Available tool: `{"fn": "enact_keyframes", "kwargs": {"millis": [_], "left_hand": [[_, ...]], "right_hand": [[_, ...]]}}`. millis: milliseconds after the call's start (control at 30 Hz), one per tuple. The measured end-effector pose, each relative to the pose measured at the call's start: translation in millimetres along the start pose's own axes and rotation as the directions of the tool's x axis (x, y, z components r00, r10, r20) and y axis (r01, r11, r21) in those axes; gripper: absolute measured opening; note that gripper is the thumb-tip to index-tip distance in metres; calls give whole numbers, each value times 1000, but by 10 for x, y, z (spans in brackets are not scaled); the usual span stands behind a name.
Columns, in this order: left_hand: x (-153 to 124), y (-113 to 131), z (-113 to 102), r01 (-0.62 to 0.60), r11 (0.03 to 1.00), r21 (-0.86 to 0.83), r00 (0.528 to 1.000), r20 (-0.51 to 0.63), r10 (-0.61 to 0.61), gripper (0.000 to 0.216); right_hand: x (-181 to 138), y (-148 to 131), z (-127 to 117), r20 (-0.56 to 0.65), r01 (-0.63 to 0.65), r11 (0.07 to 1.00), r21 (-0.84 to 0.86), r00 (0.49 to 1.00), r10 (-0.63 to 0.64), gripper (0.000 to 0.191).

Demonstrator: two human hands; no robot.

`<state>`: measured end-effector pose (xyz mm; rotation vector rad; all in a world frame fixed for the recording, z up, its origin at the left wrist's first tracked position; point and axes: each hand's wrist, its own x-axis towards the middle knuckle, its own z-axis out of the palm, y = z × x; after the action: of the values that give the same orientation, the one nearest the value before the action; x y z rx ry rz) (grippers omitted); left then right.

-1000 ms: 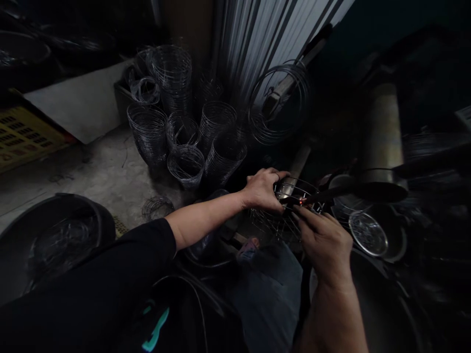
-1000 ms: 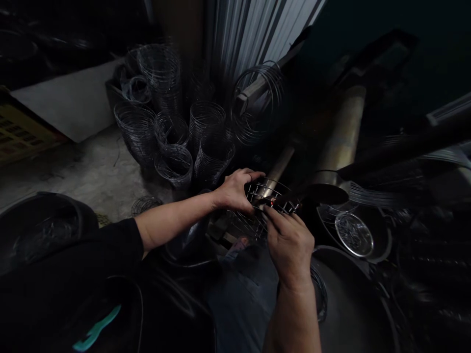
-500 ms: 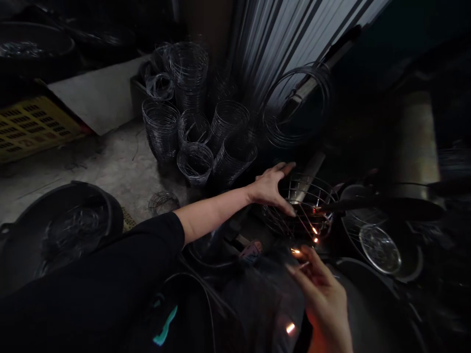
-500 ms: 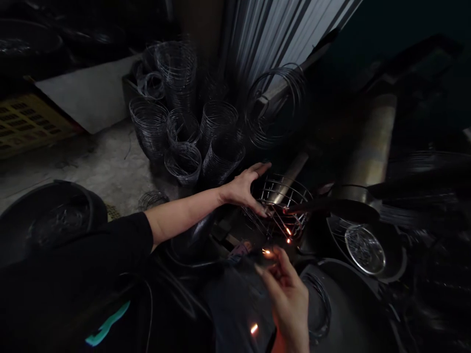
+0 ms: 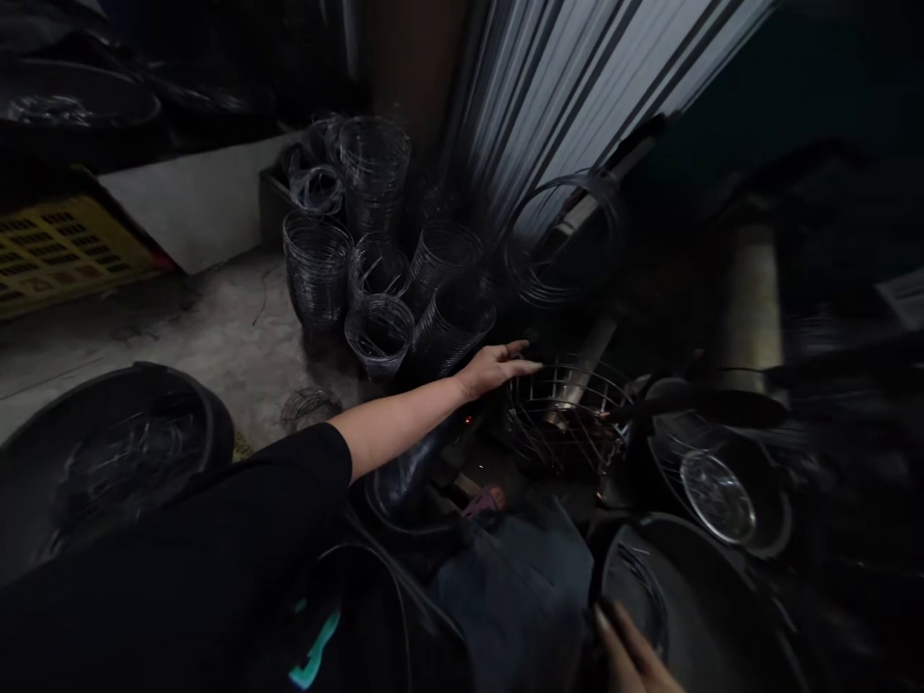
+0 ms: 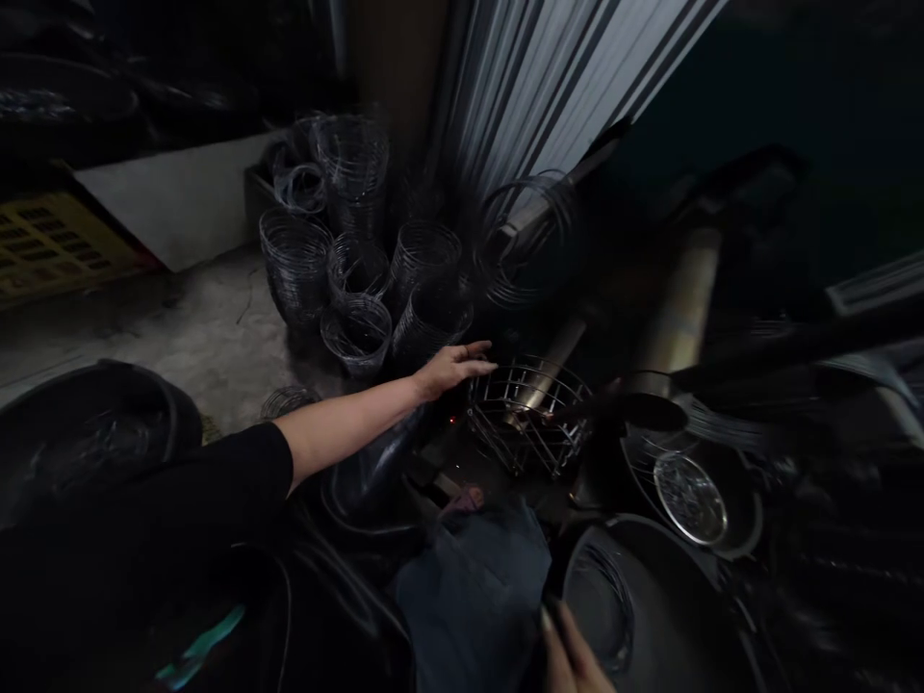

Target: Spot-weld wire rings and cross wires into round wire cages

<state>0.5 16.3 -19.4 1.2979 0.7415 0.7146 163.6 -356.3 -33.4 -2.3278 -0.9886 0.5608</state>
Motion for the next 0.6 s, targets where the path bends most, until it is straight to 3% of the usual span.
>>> {"fn": "enact_keyframes", "kwargs": {"millis": [100, 167, 333, 467, 600], "left_hand": [[159, 153, 5, -29, 996, 86, 999, -21, 31, 41], [242, 253, 10, -73, 985, 155, 997, -2, 74, 32], [351, 443, 12, -183, 934, 308, 983, 73, 169, 29], [443, 505, -22, -216, 877, 429, 976, 71, 206, 31], [509, 578, -56, -203, 816, 541, 976, 40, 216, 28]], "right_hand": [[584, -318, -191, -284, -53, 999, -8, 958, 48, 62], [1044, -642, -269, -318, 10, 1000, -1, 948, -10, 69], [2067, -1221, -297, -262, 228, 969, 91, 945, -197, 56], [2525, -1248, -190, -170, 278, 940, 200, 954, -246, 42], [2677, -1148, -90, -191, 251, 932, 262, 960, -205, 31]]}}
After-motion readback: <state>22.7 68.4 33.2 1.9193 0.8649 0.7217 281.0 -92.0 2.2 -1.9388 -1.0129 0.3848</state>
